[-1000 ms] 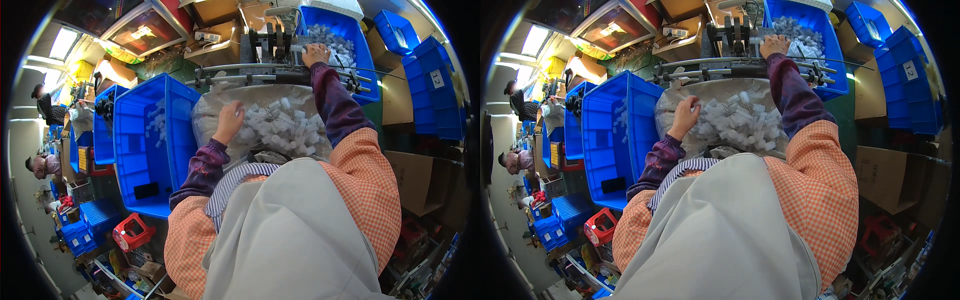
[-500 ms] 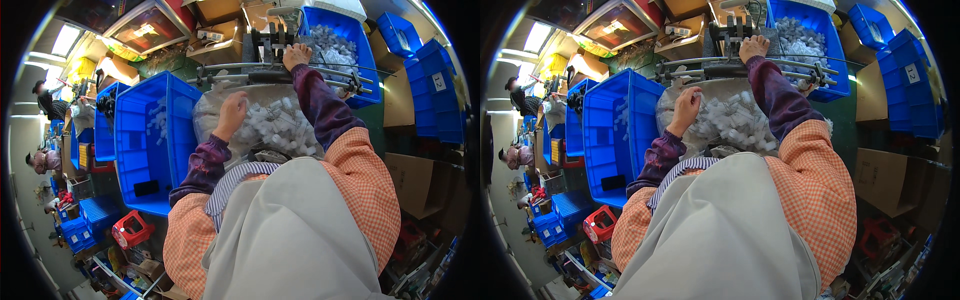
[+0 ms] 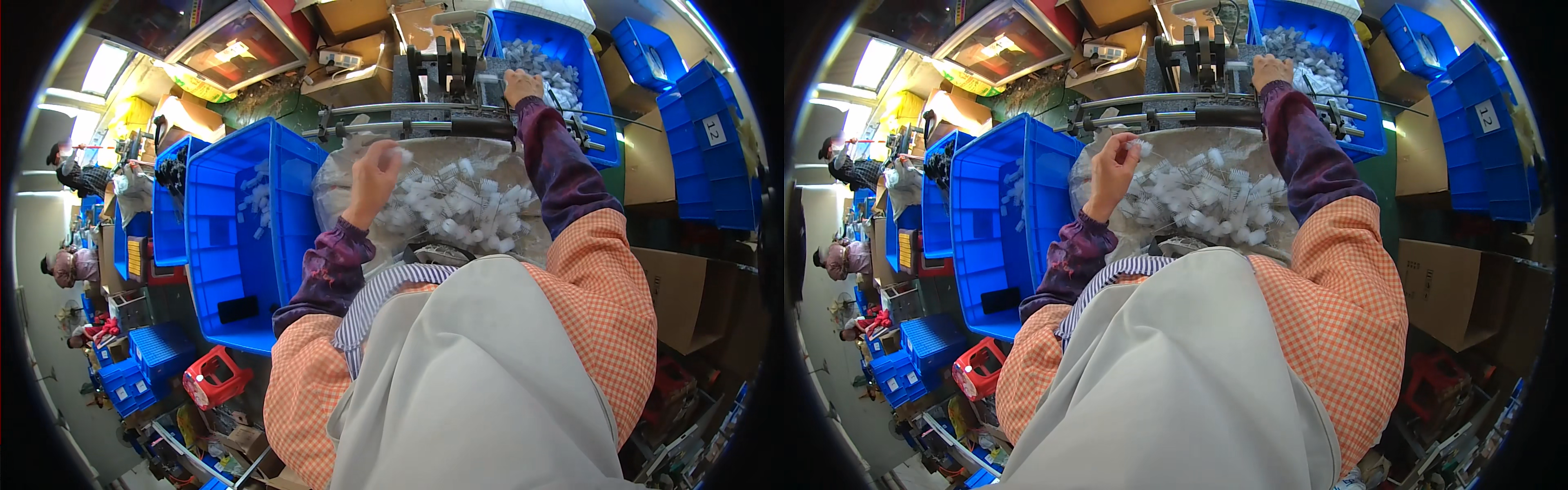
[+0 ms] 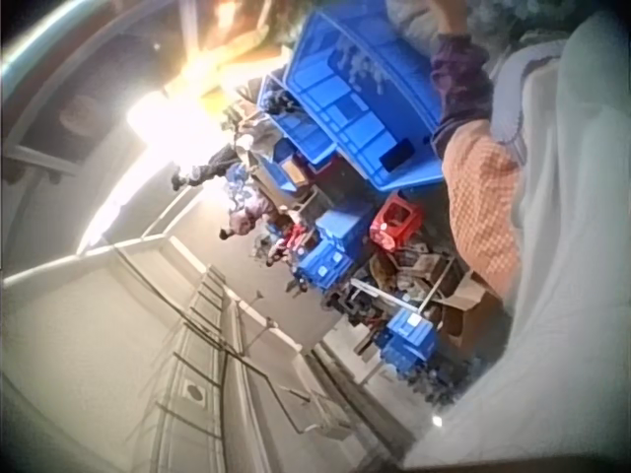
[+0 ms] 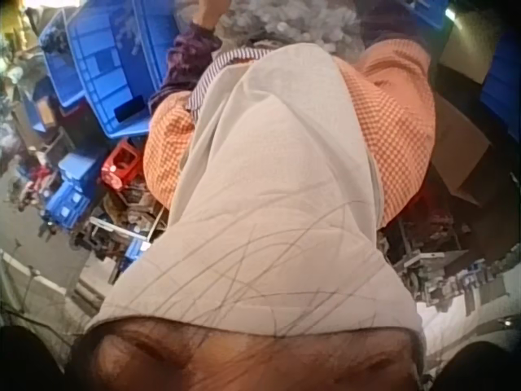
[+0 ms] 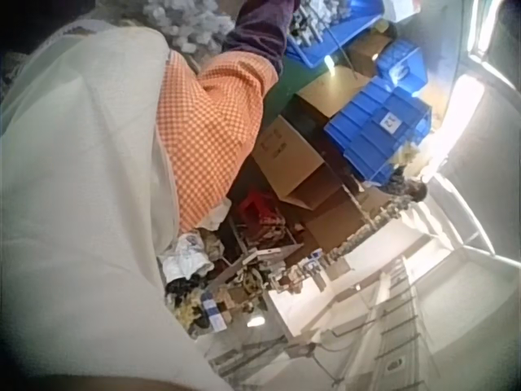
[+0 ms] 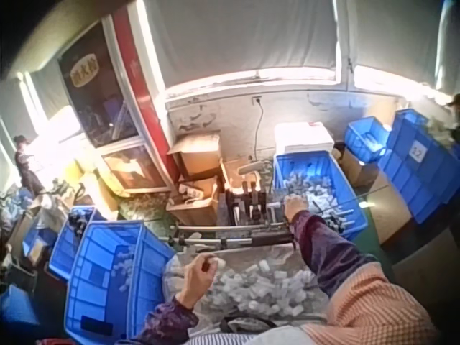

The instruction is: The person repeatedly picks small white cotton-like pieces from a large pile on a table and places them into a blue bin. The action is continuous and repetitive throughout the clip.

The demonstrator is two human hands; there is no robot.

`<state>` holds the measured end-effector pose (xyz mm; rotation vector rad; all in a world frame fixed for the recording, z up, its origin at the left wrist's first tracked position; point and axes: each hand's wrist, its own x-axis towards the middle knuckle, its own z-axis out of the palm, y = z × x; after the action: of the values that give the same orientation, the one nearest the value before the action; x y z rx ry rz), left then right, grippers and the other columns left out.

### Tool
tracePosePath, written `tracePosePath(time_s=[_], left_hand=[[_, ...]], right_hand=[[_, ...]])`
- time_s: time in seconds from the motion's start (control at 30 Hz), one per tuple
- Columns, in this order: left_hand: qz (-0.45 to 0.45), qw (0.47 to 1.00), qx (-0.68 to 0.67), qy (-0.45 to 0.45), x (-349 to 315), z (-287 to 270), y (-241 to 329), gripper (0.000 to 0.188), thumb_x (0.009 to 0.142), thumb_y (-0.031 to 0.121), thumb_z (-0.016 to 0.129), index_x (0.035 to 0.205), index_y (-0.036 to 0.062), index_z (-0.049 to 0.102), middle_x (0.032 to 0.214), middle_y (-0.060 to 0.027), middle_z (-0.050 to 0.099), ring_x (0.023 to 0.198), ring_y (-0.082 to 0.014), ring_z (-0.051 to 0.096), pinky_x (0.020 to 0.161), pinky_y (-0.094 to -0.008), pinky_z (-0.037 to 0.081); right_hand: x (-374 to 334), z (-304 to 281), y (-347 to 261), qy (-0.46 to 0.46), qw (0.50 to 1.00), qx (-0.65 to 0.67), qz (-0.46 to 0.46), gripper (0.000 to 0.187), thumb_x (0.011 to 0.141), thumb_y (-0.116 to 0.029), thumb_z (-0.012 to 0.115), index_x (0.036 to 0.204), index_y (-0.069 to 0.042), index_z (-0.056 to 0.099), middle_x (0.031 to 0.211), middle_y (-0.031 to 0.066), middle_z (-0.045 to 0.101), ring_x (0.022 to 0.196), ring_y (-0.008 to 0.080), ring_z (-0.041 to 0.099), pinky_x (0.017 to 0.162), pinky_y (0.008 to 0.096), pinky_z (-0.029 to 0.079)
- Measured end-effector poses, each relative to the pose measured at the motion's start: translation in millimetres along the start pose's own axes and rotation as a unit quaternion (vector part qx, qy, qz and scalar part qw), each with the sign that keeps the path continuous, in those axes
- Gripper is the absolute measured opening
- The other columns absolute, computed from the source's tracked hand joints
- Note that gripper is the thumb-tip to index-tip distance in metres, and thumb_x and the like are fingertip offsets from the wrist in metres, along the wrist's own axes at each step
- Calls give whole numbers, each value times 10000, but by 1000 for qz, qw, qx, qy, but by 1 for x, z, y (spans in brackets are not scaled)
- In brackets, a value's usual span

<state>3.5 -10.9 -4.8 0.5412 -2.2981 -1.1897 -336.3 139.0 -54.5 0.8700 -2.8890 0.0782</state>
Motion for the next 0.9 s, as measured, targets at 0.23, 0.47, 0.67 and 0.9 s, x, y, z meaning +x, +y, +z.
tracePosePath(time_s=[0.23,0.47,0.67,0.9], left_hand=[[-31,990,-126,-53,7,26,31,181,828,67,596,982,-25,572,771,-53,634,687,-80,603,610,-221,499],[14,992,-105,-70,23,48,39,259,810,124,629,1017,-9,550,834,-102,648,698,-108,621,613,-246,498],[16,962,253,-105,2,15,-27,450,733,299,674,1068,35,529,969,-160,600,872,-308,583,742,-377,469],[-62,924,316,-207,-33,1,-62,335,714,218,663,995,59,573,967,-166,585,916,-345,560,773,-410,453]], right_hand=[[-30,-51,35,75,986,46,139,264,804,-274,525,985,-88,571,952,135,628,846,295,629,723,412,482],[-107,-68,-53,-147,783,499,-341,292,854,-197,521,1131,-110,556,1043,116,606,913,269,596,798,350,451],[-44,-26,-32,56,976,205,-51,190,811,-188,507,959,-118,604,962,38,607,925,298,565,773,392,431],[-13,15,-31,132,986,93,-40,124,775,-197,526,879,-171,589,927,25,590,939,232,544,791,396,390]])
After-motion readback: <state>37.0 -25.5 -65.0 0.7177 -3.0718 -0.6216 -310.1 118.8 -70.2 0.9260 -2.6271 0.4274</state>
